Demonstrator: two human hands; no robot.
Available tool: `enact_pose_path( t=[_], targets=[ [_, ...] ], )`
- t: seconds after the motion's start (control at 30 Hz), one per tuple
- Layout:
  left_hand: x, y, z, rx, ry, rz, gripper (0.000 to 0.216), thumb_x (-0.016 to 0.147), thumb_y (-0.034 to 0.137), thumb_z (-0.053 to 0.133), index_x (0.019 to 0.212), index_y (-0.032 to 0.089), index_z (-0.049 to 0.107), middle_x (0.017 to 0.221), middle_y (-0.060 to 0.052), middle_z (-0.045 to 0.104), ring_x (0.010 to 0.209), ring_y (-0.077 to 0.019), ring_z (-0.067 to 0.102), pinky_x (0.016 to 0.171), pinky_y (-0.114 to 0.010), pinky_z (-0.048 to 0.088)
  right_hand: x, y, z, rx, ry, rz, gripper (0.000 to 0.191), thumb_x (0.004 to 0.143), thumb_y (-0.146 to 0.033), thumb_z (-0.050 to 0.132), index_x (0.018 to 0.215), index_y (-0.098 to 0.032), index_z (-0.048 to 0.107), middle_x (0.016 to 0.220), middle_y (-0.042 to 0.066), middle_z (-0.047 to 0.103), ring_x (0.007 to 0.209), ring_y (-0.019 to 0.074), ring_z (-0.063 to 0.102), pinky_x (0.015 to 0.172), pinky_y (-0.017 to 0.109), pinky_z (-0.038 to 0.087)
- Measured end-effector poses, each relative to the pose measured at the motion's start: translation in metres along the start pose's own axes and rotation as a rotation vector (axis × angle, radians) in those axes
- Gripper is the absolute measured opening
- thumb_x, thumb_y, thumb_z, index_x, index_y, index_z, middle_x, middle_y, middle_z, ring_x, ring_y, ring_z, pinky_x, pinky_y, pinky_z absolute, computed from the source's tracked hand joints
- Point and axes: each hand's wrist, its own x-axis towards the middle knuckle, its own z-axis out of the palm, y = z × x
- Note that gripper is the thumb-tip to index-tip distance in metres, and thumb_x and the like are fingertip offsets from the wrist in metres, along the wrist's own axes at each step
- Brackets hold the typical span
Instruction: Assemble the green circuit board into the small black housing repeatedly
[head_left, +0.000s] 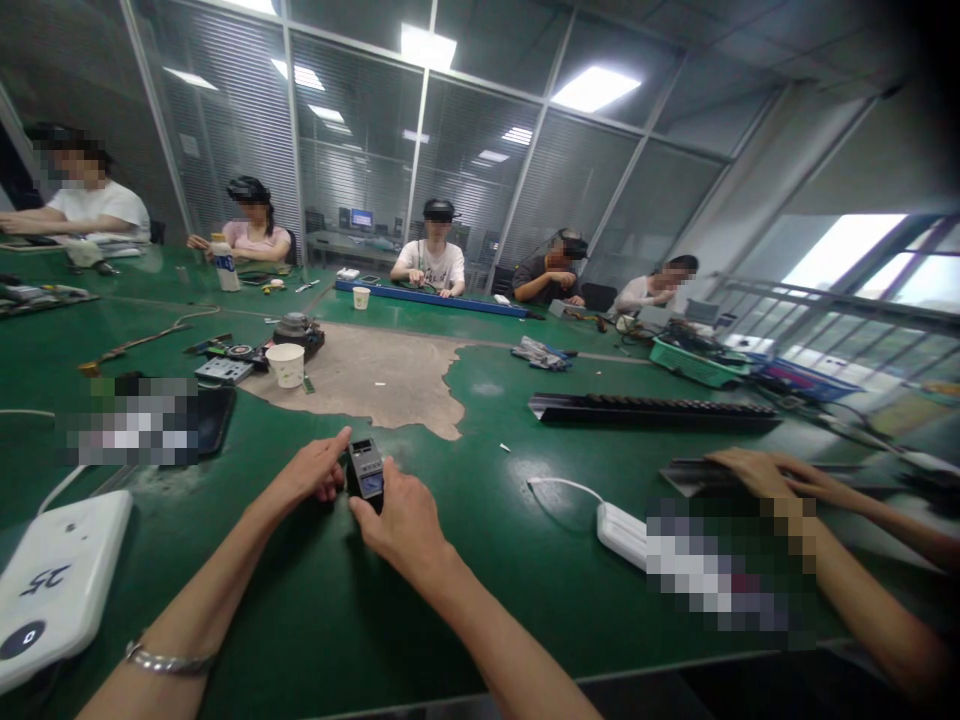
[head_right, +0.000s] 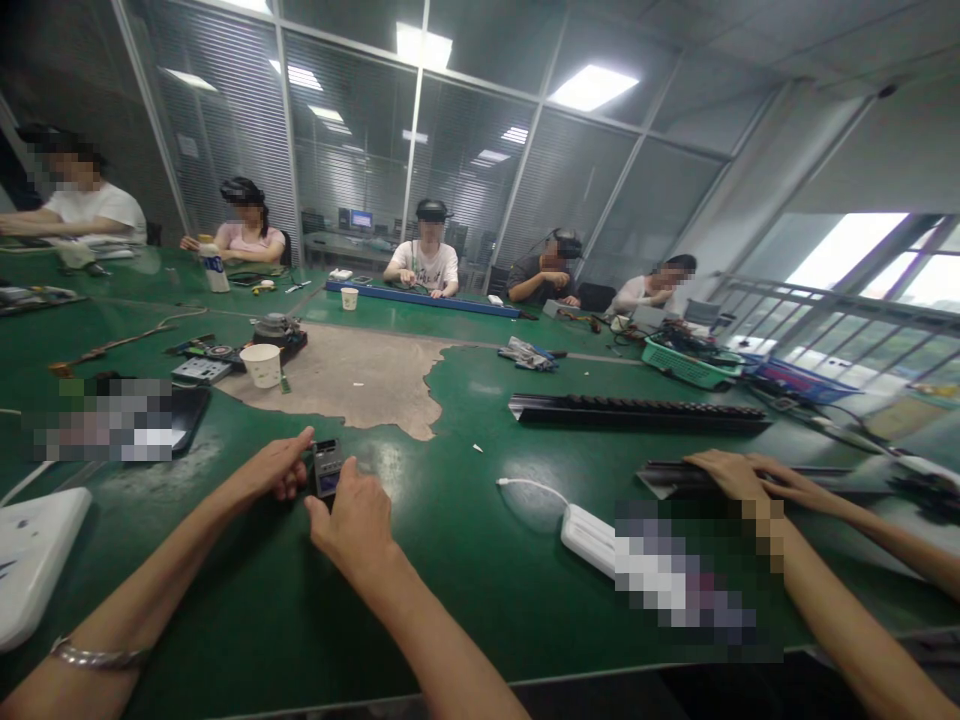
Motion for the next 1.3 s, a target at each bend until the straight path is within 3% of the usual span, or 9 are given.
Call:
enact_pose_path(
  t=[0.2,0.3,0.4,0.53,0.63,0.77,0.97,1.17,1.3],
  targets=[
    [0.002,-0.001,0.001,-0.026,0.004,0.025,0.074,0.070,0.084,0.036,0.079,0.014,0.058,0.053,-0.001,0.058,0.041,-0.0179,0.057,0.041,-0.026,0.041,-0.001,-0.014,0.011,-0.058,0.060,0.052,0.068,0.083,-0.054,0.056,0.131,-0.008,0.043,0.094,0.018,0.065,0.085,0.0298,0.065,0.072,0.037,0.048],
    [0.003,-0.003,0.002,-0.044,0.013,0.019,0.072,0.069,0.084,0.037,0.072,0.015,0.057,0.050,-0.001,0.056,0.042,-0.0179,0.057,0.041,-0.025,0.040,-0.001,-0.019,0.011,-0.056,0.071,0.059,0.065,0.083,-0.052,0.055,0.129,-0.008,0.044,0.093,0.018,0.066,0.084,0.0298,0.065,0.071,0.038,0.048],
    [0.004,-0.005,0.002,-0.071,0.014,0.000,0.074,0.070,0.084,0.036,0.076,0.014,0.060,0.048,-0.001,0.055,0.041,-0.0174,0.055,0.041,-0.025,0.039,0.001,-0.021,0.004,-0.018,0.084,0.056,0.056,0.084,-0.050,0.055,0.122,-0.009,0.049,0.088,0.016,0.067,0.079,0.0278,0.065,0.068,0.035,0.047],
    [0.004,-0.004,0.001,-0.129,-0.009,-0.027,0.080,0.072,0.082,0.037,0.102,0.013,0.061,0.053,-0.002,0.059,0.042,-0.0180,0.057,0.040,-0.025,0.039,0.004,-0.019,-0.014,0.024,0.155,0.029,0.047,0.084,-0.050,0.055,0.114,-0.014,0.052,0.084,0.011,0.068,0.075,0.0250,0.065,0.064,0.030,0.045],
    [0.003,-0.003,0.001,-0.145,-0.016,-0.036,0.084,0.074,0.080,0.039,0.119,0.011,0.054,0.058,-0.002,0.061,0.044,-0.0180,0.058,0.041,-0.025,0.041,0.006,-0.004,-0.031,0.044,0.198,0.014,0.038,0.085,-0.048,0.053,0.107,-0.017,0.054,0.082,0.009,0.067,0.074,0.0228,0.065,0.064,0.027,0.043],
    [0.005,-0.004,0.000,-0.119,-0.007,-0.059,0.086,0.077,0.077,0.039,0.127,0.009,0.050,0.061,-0.003,0.062,0.043,-0.0168,0.057,0.040,-0.026,0.041,0.010,0.038,-0.047,0.055,0.224,0.062,0.030,0.084,-0.043,0.054,0.103,-0.020,0.057,0.082,0.006,0.067,0.076,0.0211,0.065,0.066,0.026,0.042],
    [0.008,-0.007,0.001,-0.110,-0.008,-0.058,0.080,0.079,0.074,0.041,0.126,0.009,0.051,0.062,-0.002,0.061,0.043,-0.0155,0.057,0.040,-0.024,0.040,-0.001,0.097,-0.046,0.010,0.217,0.186,0.034,0.082,-0.037,0.055,0.112,-0.020,0.057,0.086,0.006,0.068,0.082,0.0219,0.066,0.071,0.026,0.043],
    [0.002,-0.003,0.002,-0.132,0.019,-0.052,0.077,0.078,0.071,0.046,0.125,0.010,0.052,0.066,-0.003,0.063,0.045,-0.0149,0.056,0.042,-0.024,0.041,-0.014,0.110,-0.033,-0.106,0.172,0.250,0.040,0.084,-0.038,0.053,0.118,-0.017,0.054,0.088,0.008,0.066,0.083,0.0236,0.063,0.073,0.030,0.044],
    [0.004,-0.004,0.002,-0.138,0.016,-0.070,0.076,0.076,0.070,0.050,0.125,0.011,0.052,0.065,-0.001,0.062,0.045,-0.0138,0.055,0.041,-0.023,0.039,-0.018,0.113,-0.028,-0.102,0.212,0.199,0.055,0.085,-0.043,0.054,0.131,-0.014,0.046,0.111,0.013,0.062,0.101,0.0261,0.057,0.082,0.033,0.043]
  ],
)
